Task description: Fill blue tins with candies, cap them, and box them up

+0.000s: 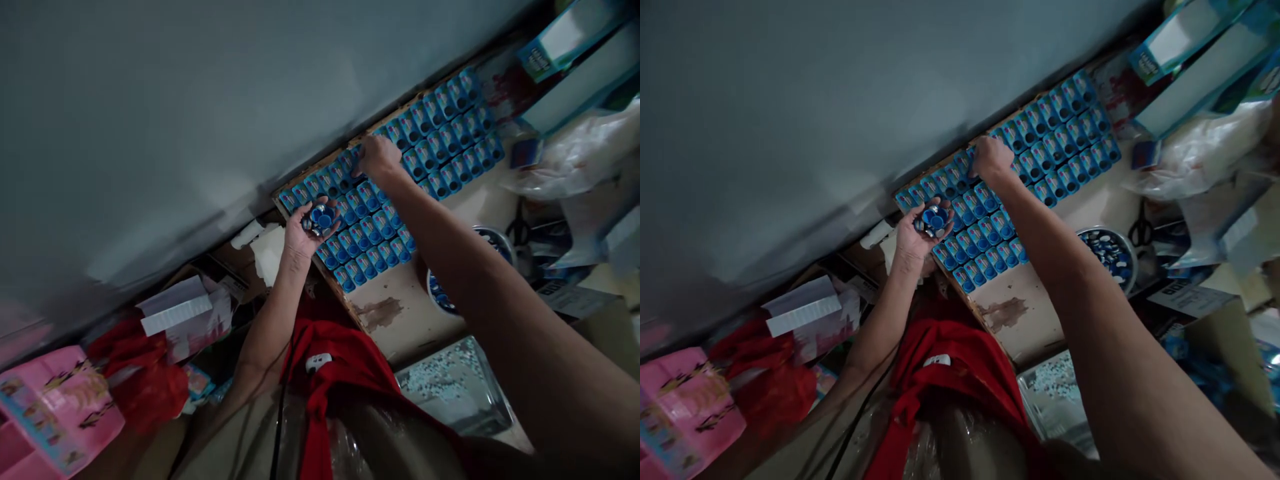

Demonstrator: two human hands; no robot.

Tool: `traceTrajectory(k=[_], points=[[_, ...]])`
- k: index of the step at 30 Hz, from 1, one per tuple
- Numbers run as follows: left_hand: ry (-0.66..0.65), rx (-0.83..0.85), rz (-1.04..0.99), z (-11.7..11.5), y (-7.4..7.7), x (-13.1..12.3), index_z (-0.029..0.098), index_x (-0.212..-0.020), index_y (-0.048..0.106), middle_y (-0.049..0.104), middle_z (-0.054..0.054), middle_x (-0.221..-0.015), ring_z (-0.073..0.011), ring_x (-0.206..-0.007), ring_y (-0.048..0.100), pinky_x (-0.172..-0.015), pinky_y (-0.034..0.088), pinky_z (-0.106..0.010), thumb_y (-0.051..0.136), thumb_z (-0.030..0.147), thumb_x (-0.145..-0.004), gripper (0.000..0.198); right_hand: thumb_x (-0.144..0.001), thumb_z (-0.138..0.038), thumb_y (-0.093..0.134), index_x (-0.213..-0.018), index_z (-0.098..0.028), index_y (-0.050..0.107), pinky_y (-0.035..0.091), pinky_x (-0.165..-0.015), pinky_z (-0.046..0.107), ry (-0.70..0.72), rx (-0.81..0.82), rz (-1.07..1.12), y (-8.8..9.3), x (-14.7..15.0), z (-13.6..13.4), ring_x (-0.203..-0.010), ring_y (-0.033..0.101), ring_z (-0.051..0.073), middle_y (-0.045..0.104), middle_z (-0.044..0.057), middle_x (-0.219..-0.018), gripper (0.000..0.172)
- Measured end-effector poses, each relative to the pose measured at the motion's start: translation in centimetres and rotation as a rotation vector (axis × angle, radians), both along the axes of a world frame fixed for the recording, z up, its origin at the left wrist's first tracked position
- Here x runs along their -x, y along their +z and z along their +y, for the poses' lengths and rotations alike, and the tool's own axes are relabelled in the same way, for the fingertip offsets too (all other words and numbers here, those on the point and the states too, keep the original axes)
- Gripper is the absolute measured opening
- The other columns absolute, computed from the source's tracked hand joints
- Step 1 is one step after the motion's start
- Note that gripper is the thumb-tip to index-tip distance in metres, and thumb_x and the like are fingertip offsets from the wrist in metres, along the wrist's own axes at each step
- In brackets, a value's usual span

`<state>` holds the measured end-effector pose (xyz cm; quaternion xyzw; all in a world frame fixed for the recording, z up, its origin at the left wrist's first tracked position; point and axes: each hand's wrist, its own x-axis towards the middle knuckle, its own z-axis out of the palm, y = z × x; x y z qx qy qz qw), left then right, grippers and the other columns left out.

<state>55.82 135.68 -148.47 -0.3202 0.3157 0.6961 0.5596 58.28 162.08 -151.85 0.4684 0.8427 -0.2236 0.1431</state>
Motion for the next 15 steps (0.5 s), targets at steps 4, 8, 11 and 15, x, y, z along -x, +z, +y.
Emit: traceTrajectory(k=[4,8,11,15], points=[[-0.006,-0.023,-0.005,-0.3,0.2,-0.4,0.019,-0.103,0.083,0.088,-0.012,-0.111,-0.0312,-0.127,0.081,-0.113,0.065,-0.048,0.060,0.030,-0.101,0.025,-0.065,-0.010,0.101,-0.065,-0.026,0.052,0.056,-0.108,0.059,-0.019,-0.004,0.048,1.7,-0.4,-1.0,-0.114,0.073,0.036,0.073,0.006,-0.089,0.051],[0.014,-0.014,-0.019,-0.5,0.3,-1.0,0.019,-0.098,0.082,0.087,-0.012,-0.111,-0.0297,-0.123,0.082,-0.114,0.065,-0.048,0.058,0.028,-0.103,0.026,-0.078,-0.013,0.086,-0.077,-0.027,0.061,0.056,-0.103,0.050,0.000,0.009,0.293,3.9,-3.5,-5.5,-0.107,0.073,0.033,0.075,0.007,-0.093,0.029],[0.034,0.001,-0.014,-0.4,-0.3,-1.4,0.020,-0.099,0.081,0.087,-0.009,-0.104,-0.0284,-0.123,0.082,-0.116,0.063,-0.049,0.058,0.026,-0.105,0.025,-0.087,-0.021,0.075,-0.092,-0.027,0.072,0.056,-0.093,0.041,0.104,0.095,0.530,4.7,-6.6,-9.8,-0.096,0.071,0.026,0.076,0.005,-0.096,0.008],[0.037,0.042,-0.034,0.1,-1.1,-2.0,0.021,-0.098,0.081,0.084,-0.004,-0.088,-0.0248,-0.111,0.085,-0.112,0.066,-0.043,0.060,0.024,-0.105,0.023,-0.087,-0.020,0.070,-0.096,-0.026,0.078,0.055,-0.085,0.036,0.196,0.089,0.484,4.2,-8.8,-13.6,-0.092,0.069,0.024,0.076,0.006,-0.102,0.014]])
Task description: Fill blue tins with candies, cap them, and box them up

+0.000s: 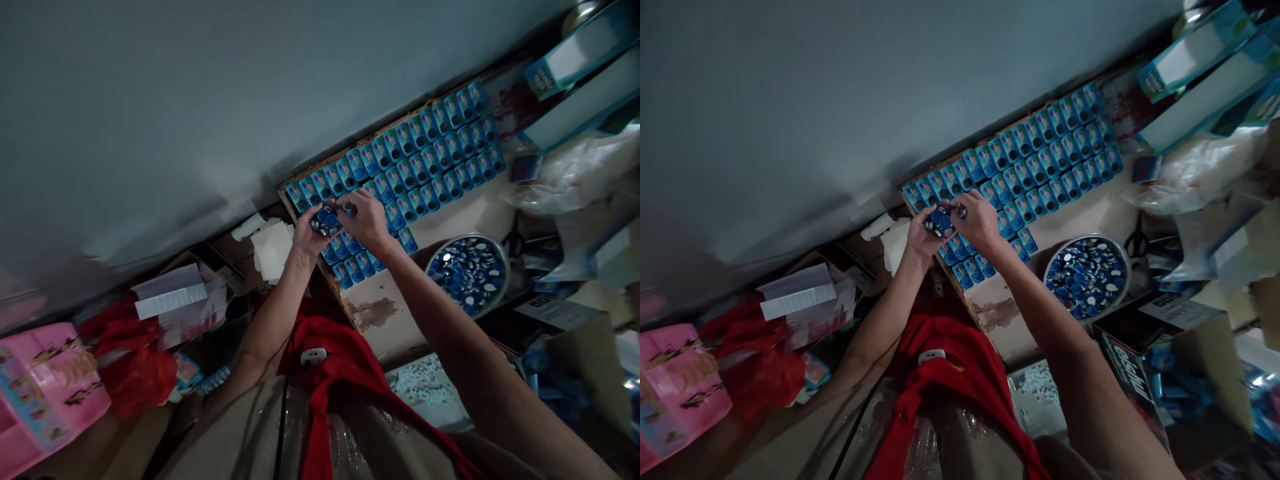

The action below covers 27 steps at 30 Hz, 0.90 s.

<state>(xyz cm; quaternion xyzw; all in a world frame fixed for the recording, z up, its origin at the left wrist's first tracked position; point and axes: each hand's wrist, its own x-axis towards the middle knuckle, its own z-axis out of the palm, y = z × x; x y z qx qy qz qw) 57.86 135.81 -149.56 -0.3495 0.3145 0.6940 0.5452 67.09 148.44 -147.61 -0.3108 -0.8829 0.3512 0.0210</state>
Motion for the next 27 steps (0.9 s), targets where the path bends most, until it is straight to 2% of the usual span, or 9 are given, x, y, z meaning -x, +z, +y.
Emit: traceTrajectory(k=[3,6,11,13,16,19,22,24,27], points=[[0.019,0.014,-0.036,0.4,-0.2,-0.5,0.019,-0.097,0.081,0.084,-0.003,-0.085,-0.0238,-0.106,0.085,-0.110,0.066,-0.040,0.064,0.020,-0.101,0.018,-0.084,-0.020,0.072,-0.093,-0.026,0.078,0.055,-0.081,0.035,-0.009,-0.041,-0.092,-0.6,-0.4,-0.6,-0.092,0.069,0.025,0.076,0.008,-0.108,0.012],[0.032,0.007,-0.065,0.6,0.0,-0.8,0.018,-0.098,0.081,0.085,-0.005,-0.087,-0.0248,-0.109,0.085,-0.112,0.065,-0.041,0.063,0.019,-0.100,0.018,-0.083,-0.016,0.069,-0.084,-0.026,0.074,0.056,-0.083,0.037,-0.006,-0.020,-0.094,-0.9,-0.5,0.2,-0.088,0.069,0.025,0.076,0.007,-0.102,0.011],[0.048,-0.029,-0.069,0.3,0.1,-0.3,0.018,-0.101,0.081,0.088,-0.009,-0.101,-0.0273,-0.114,0.085,-0.113,0.065,-0.047,0.060,0.024,-0.102,0.021,-0.086,-0.015,0.069,-0.087,-0.026,0.075,0.058,-0.095,0.043,-0.135,-0.006,0.015,-1.7,0.9,3.9,-0.093,0.071,0.027,0.078,0.006,-0.094,0.012],[0.055,-0.037,-0.041,0.1,0.0,0.2,0.019,-0.100,0.081,0.088,-0.010,-0.104,-0.0281,-0.117,0.085,-0.113,0.065,-0.047,0.060,0.025,-0.103,0.022,-0.083,-0.011,0.072,-0.087,-0.025,0.075,0.057,-0.101,0.044,-0.172,-0.018,-0.011,-2.6,2.3,5.6,-0.097,0.071,0.028,0.078,0.006,-0.096,0.014],[0.050,-0.052,0.005,-0.2,-0.4,0.8,0.020,-0.099,0.081,0.088,-0.010,-0.107,-0.0288,-0.121,0.083,-0.112,0.066,-0.046,0.062,0.026,-0.102,0.020,-0.080,-0.009,0.078,-0.080,-0.024,0.073,0.057,-0.105,0.048,-0.155,-0.039,-0.127,-4.4,4.3,7.8,-0.105,0.072,0.031,0.077,0.007,-0.098,0.015],[0.036,-0.057,0.005,-0.1,-0.8,1.3,0.021,-0.106,0.082,0.088,-0.010,-0.110,-0.0310,-0.125,0.082,-0.113,0.066,-0.048,0.066,0.026,-0.100,0.018,-0.082,-0.018,0.086,-0.076,-0.024,0.071,0.057,-0.106,0.051,-0.142,-0.022,-0.240,-6.4,5.8,9.8,-0.114,0.072,0.036,0.076,0.008,-0.095,0.017],[0.037,-0.072,-0.006,0.2,-1.0,1.5,0.020,-0.112,0.083,0.088,-0.011,-0.115,-0.0326,-0.127,0.081,-0.115,0.065,-0.052,0.065,0.028,-0.101,0.022,-0.091,-0.042,0.088,-0.078,-0.023,0.069,0.057,-0.105,0.050,-0.155,0.010,-0.265,-7.8,6.7,11.6,-0.120,0.072,0.037,0.074,0.009,-0.097,0.030],[0.048,-0.080,-0.001,0.3,-0.9,1.4,0.020,-0.111,0.083,0.088,-0.011,-0.117,-0.0322,-0.127,0.081,-0.116,0.064,-0.052,0.064,0.027,-0.102,0.022,-0.095,-0.051,0.085,-0.084,-0.023,0.070,0.057,-0.104,0.049,-0.160,-0.002,-0.265,-7.6,7.0,12.1,-0.120,0.071,0.036,0.074,0.008,-0.097,0.034],[0.065,-0.055,0.006,0.2,-0.5,1.2,0.019,-0.108,0.082,0.088,-0.011,-0.114,-0.0304,-0.124,0.083,-0.115,0.064,-0.049,0.064,0.025,-0.101,0.020,-0.091,-0.045,0.090,-0.093,-0.024,0.073,0.057,-0.101,0.047,-0.094,-0.082,-0.254,-5.7,6.4,11.0,-0.109,0.072,0.032,0.074,0.006,-0.095,0.027]])
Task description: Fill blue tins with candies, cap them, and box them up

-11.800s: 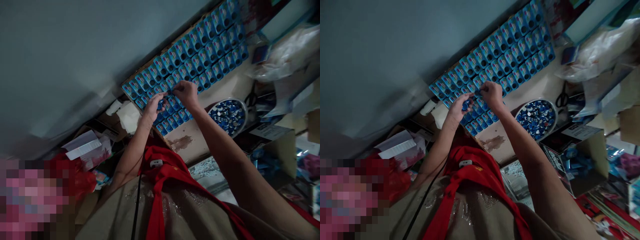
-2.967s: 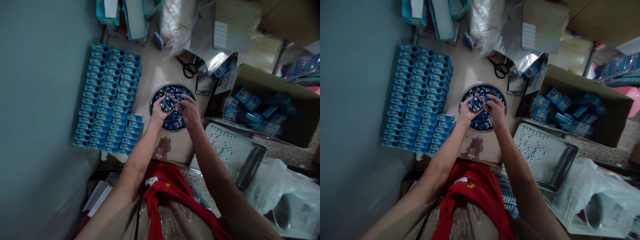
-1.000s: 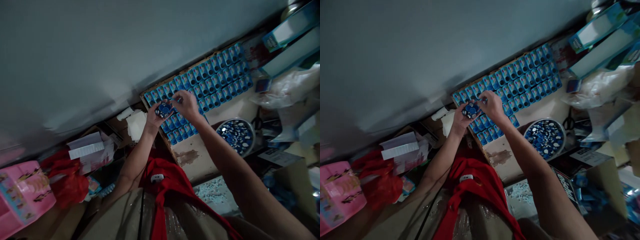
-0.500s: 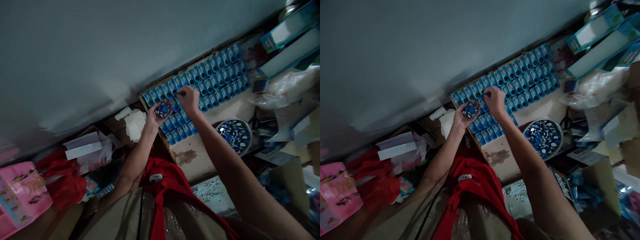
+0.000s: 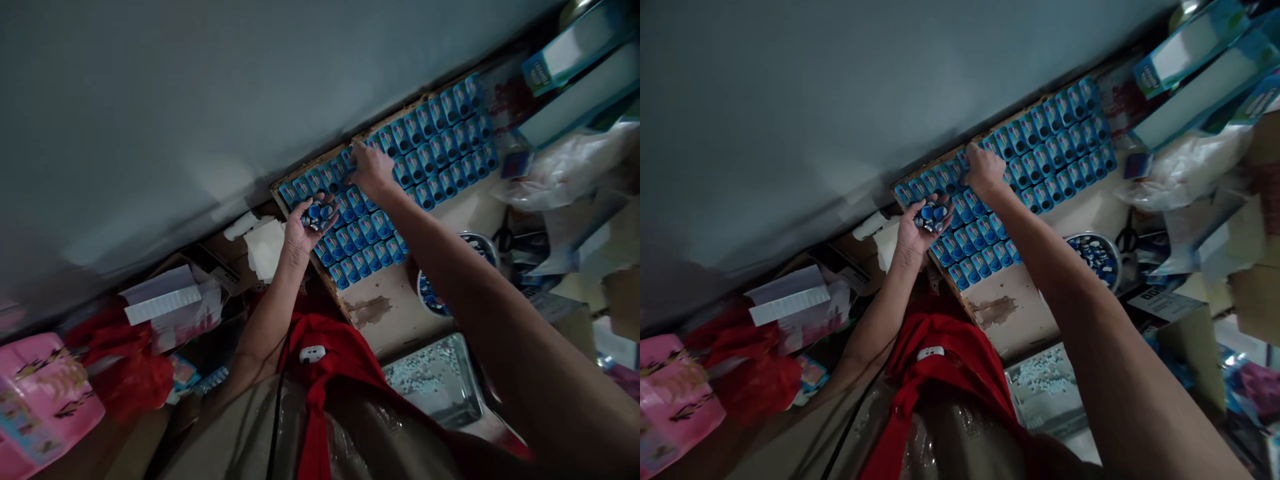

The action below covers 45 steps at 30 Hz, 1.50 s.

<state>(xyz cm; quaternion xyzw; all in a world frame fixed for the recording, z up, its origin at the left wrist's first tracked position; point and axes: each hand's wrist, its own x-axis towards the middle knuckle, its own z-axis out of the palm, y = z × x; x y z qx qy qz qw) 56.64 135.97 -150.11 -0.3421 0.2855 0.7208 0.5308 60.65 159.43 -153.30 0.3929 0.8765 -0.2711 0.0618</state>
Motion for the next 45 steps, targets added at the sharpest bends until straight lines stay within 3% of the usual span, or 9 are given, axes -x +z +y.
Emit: traceTrajectory(k=[5,9,12,18,25,31,38,41,45], points=[[-0.017,0.004,-0.001,-0.1,0.1,-0.2,0.018,-0.104,0.081,0.088,-0.008,-0.100,-0.0228,-0.101,0.086,-0.106,0.068,-0.041,0.060,0.023,-0.104,0.022,-0.097,-0.027,0.077,-0.105,-0.026,0.080,0.057,-0.090,0.039,0.296,0.027,0.287,3.7,-4.2,-5.4,-0.094,0.068,0.025,0.076,0.006,-0.103,0.009],[-0.048,0.037,-0.033,0.6,0.0,-0.6,0.018,-0.103,0.082,0.083,-0.002,-0.081,-0.0162,-0.073,0.080,-0.097,0.070,-0.033,0.058,0.022,-0.106,0.024,-0.097,-0.022,0.073,-0.098,-0.027,0.083,0.057,-0.094,0.040,0.447,0.092,0.393,4.1,-7.1,-8.6,-0.103,0.071,0.026,0.076,0.008,-0.111,0.011],[-0.071,0.071,-0.068,0.8,0.0,-1.1,0.018,-0.102,0.082,0.082,-0.002,-0.079,-0.0171,-0.074,0.080,-0.100,0.069,-0.035,0.057,0.021,-0.106,0.025,-0.096,-0.019,0.069,-0.090,-0.027,0.081,0.058,-0.094,0.039,0.396,0.136,0.427,3.6,-7.6,-9.2,-0.101,0.072,0.025,0.076,0.007,-0.106,0.016],[-0.006,0.091,-0.036,-0.4,0.5,-0.9,0.020,-0.118,0.083,0.088,-0.009,-0.108,-0.0298,-0.123,0.083,-0.116,0.064,-0.050,0.062,0.025,-0.102,0.027,-0.089,-0.014,0.069,-0.091,-0.022,0.079,0.059,-0.088,0.038,0.088,0.058,0.256,2.6,-4.8,-7.0,-0.091,0.073,0.025,0.078,0.007,-0.098,0.013],[0.010,0.076,-0.003,-1.2,0.5,0.6,0.021,-0.125,0.081,0.087,-0.010,-0.120,-0.0324,-0.128,0.081,-0.119,0.062,-0.053,0.070,0.029,-0.101,0.028,-0.086,-0.019,0.082,-0.096,-0.022,0.077,0.057,-0.091,0.044,0.131,-0.083,-0.183,1.5,1.0,-4.9,-0.103,0.075,0.033,0.081,0.012,-0.106,0.011],[0.018,0.046,-0.022,-1.4,0.6,0.6,0.020,-0.114,0.080,0.088,-0.010,-0.117,-0.0309,-0.128,0.081,-0.117,0.063,-0.051,0.064,0.026,-0.102,0.021,-0.095,-0.043,0.083,-0.098,-0.025,0.073,0.058,-0.089,0.048,0.082,-0.066,-0.148,1.2,2.3,-3.5,-0.102,0.074,0.036,0.076,0.011,-0.096,0.021],[0.004,0.126,-0.058,-1.9,-0.1,0.0,0.020,-0.103,0.077,0.084,-0.004,-0.090,-0.0243,-0.100,0.085,-0.106,0.067,-0.045,0.065,0.022,-0.102,0.012,-0.101,-0.026,0.069,-0.108,-0.025,0.079,0.053,-0.093,0.043,0.426,-0.017,0.184,5.2,-2.1,-8.9,-0.102,0.070,0.029,0.076,0.009,-0.111,0.012],[-0.030,0.219,-0.081,-1.7,-0.8,-0.7,0.021,-0.087,0.071,0.075,0.001,-0.073,-0.0170,-0.073,0.078,-0.090,0.067,-0.033,0.071,0.020,-0.099,0.012,-0.104,-0.026,0.067,-0.109,-0.026,0.083,0.050,-0.096,0.043,0.593,0.011,0.276,5.3,-4.3,-11.7,-0.106,0.067,0.028,0.075,0.009,-0.113,0.017],[-0.104,0.219,-0.124,-1.8,-0.9,-1.8,0.020,-0.080,0.068,0.069,0.001,-0.068,-0.0134,-0.059,0.067,-0.073,0.062,-0.027,0.069,0.021,-0.099,0.020,-0.105,-0.021,0.061,-0.101,-0.023,0.083,0.049,-0.098,0.043,0.646,0.058,0.284,4.4,-6.1,-12.9,-0.107,0.065,0.028,0.075,0.011,-0.111,0.022]])
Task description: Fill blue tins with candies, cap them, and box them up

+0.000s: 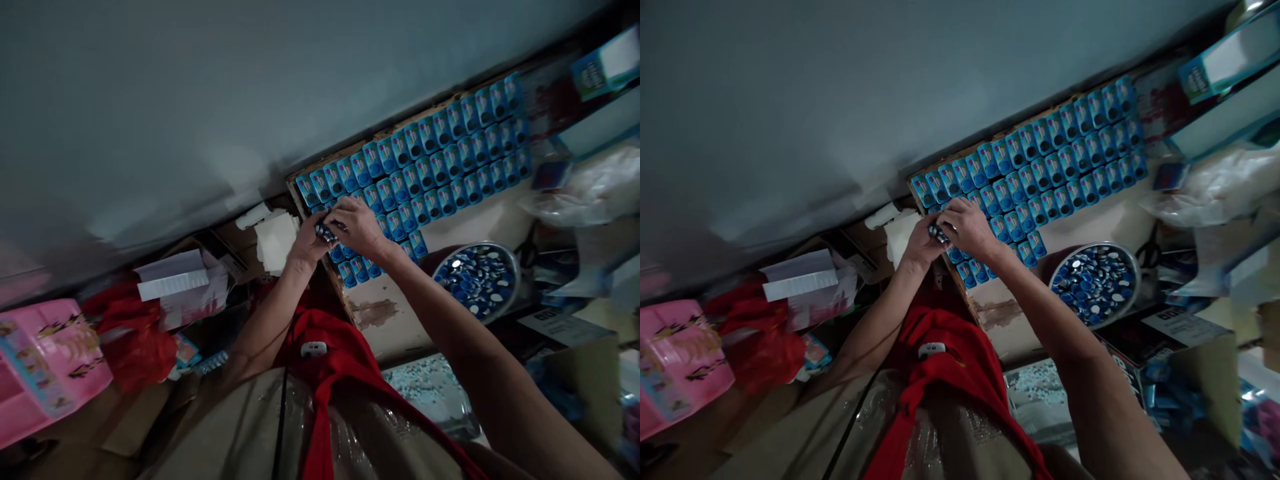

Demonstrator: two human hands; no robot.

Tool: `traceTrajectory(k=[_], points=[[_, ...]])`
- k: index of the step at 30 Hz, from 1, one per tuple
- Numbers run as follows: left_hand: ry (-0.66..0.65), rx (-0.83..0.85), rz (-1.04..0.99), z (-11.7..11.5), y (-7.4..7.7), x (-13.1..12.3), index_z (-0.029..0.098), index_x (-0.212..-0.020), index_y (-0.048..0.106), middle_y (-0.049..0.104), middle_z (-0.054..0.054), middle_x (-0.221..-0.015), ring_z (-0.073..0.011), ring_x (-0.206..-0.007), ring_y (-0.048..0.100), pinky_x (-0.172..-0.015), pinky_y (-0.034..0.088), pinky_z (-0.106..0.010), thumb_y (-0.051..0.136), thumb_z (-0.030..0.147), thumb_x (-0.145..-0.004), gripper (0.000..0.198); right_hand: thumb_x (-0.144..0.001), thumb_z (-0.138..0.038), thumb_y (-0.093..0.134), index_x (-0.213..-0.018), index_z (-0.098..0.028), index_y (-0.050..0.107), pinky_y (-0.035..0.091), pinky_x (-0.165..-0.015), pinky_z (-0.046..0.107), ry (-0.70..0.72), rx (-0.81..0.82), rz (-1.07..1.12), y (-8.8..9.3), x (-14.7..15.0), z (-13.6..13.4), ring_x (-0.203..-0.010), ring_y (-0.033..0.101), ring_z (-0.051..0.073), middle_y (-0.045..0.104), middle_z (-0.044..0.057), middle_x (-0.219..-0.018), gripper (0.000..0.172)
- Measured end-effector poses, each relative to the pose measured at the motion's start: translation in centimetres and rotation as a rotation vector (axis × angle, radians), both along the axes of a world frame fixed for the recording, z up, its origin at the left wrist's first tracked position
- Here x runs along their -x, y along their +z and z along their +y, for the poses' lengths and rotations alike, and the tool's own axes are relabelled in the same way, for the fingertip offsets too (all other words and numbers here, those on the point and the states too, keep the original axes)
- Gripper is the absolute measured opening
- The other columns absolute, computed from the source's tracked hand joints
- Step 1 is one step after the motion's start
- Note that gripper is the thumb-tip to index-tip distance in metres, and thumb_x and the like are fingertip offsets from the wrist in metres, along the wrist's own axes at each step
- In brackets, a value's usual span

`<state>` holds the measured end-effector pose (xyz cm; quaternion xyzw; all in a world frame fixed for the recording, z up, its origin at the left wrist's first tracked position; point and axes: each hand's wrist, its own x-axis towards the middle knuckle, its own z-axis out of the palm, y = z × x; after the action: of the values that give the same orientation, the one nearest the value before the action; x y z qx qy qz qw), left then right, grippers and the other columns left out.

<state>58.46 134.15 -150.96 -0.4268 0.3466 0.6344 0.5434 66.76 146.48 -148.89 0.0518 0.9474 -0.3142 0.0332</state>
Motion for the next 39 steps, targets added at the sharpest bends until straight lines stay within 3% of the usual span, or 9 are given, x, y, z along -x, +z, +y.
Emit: traceTrajectory(k=[4,7,14,18,24,26,31,34,39], points=[[0.015,0.043,-0.009,-0.2,0.1,-0.6,0.019,-0.082,0.066,0.071,0.001,-0.072,-0.0125,-0.061,0.068,-0.082,0.064,-0.029,0.071,0.020,-0.098,0.017,-0.103,-0.019,0.062,-0.118,-0.025,0.083,0.051,-0.101,0.045,0.033,0.003,-0.056,-0.2,-0.3,0.6,-0.111,0.065,0.031,0.076,0.012,-0.113,0.027],[0.003,0.022,-0.026,-0.1,0.0,-0.6,0.020,-0.084,0.068,0.073,0.001,-0.074,-0.0136,-0.064,0.071,-0.089,0.067,-0.033,0.072,0.019,-0.098,0.014,-0.104,-0.024,0.063,-0.104,-0.027,0.085,0.053,-0.104,0.046,-0.001,0.012,-0.115,0.3,-0.2,0.9,-0.109,0.068,0.030,0.077,0.010,-0.108,0.022],[0.029,-0.103,0.019,-1.2,0.0,-0.5,0.019,-0.097,0.078,0.084,-0.008,-0.092,-0.0281,-0.109,0.085,-0.116,0.063,-0.050,0.069,0.019,-0.099,0.009,-0.096,-0.033,0.069,-0.086,-0.030,0.070,0.060,-0.091,0.044,-0.412,0.400,-0.081,2.0,-0.6,1.9,-0.097,0.073,0.027,0.080,0.007,-0.101,0.011],[0.037,-0.181,0.054,-2.6,0.6,0.3,0.017,-0.103,0.080,0.088,-0.013,-0.110,-0.0321,-0.123,0.083,-0.119,0.061,-0.053,0.066,0.022,-0.100,0.016,-0.093,-0.027,0.068,-0.093,-0.027,0.072,0.058,-0.087,0.042,-0.570,0.242,-0.165,0.8,2.0,3.8,-0.091,0.072,0.025,0.080,0.006,-0.097,0.004],[0.080,-0.094,0.099,-3.4,1.6,2.4,0.017,-0.107,0.081,0.089,-0.012,-0.113,-0.0322,-0.125,0.082,-0.119,0.062,-0.055,0.066,0.024,-0.100,0.017,-0.089,-0.016,0.071,-0.092,-0.023,0.076,0.059,-0.095,0.044,-0.419,-0.107,-0.300,-2.0,6.7,4.9,-0.110,0.074,0.031,0.079,0.010,-0.116,0.009],[0.084,-0.117,0.112,-3.3,1.5,2.7,0.017,-0.111,0.081,0.088,-0.012,-0.116,-0.0322,-0.127,0.082,-0.119,0.061,-0.055,0.065,0.024,-0.101,0.020,-0.092,-0.022,0.076,-0.093,-0.024,0.075,0.059,-0.094,0.045,-0.429,-0.144,-0.335,-2.9,7.5,5.4,-0.110,0.075,0.033,0.079,0.010,-0.115,0.002],[0.066,-0.165,0.095,-3.1,1.0,2.6,0.020,-0.124,0.081,0.088,-0.011,-0.121,-0.0319,-0.129,0.081,-0.120,0.061,-0.054,0.066,0.025,-0.102,0.028,-0.093,-0.054,0.086,-0.089,-0.025,0.068,0.059,-0.091,0.049,-0.512,-0.134,-0.375,-4.9,9.0,7.4,-0.105,0.074,0.036,0.076,0.009,-0.093,0.034],[0.067,-0.171,0.085,-3.2,1.1,2.2,0.020,-0.127,0.080,0.087,-0.012,-0.123,-0.0316,-0.128,0.081,-0.119,0.062,-0.054,0.064,0.027,-0.103,0.030,-0.097,-0.051,0.082,-0.092,-0.026,0.068,0.057,-0.092,0.047,-0.498,-0.125,-0.363,-3.7,9.1,7.2,-0.106,0.074,0.035,0.075,0.008,-0.094,0.030],[0.069,-0.153,0.066,-3.3,0.8,1.4,0.023,-0.127,0.079,0.087,-0.010,-0.120,-0.0318,-0.122,0.083,-0.116,0.063,-0.056,0.067,0.028,-0.103,0.027,-0.095,-0.028,0.079,-0.096,-0.025,0.074,0.056,-0.092,0.041,-0.360,-0.065,-0.289,1.1,6.2,3.4,-0.106,0.073,0.031,0.078,0.008,-0.105,0.006]])
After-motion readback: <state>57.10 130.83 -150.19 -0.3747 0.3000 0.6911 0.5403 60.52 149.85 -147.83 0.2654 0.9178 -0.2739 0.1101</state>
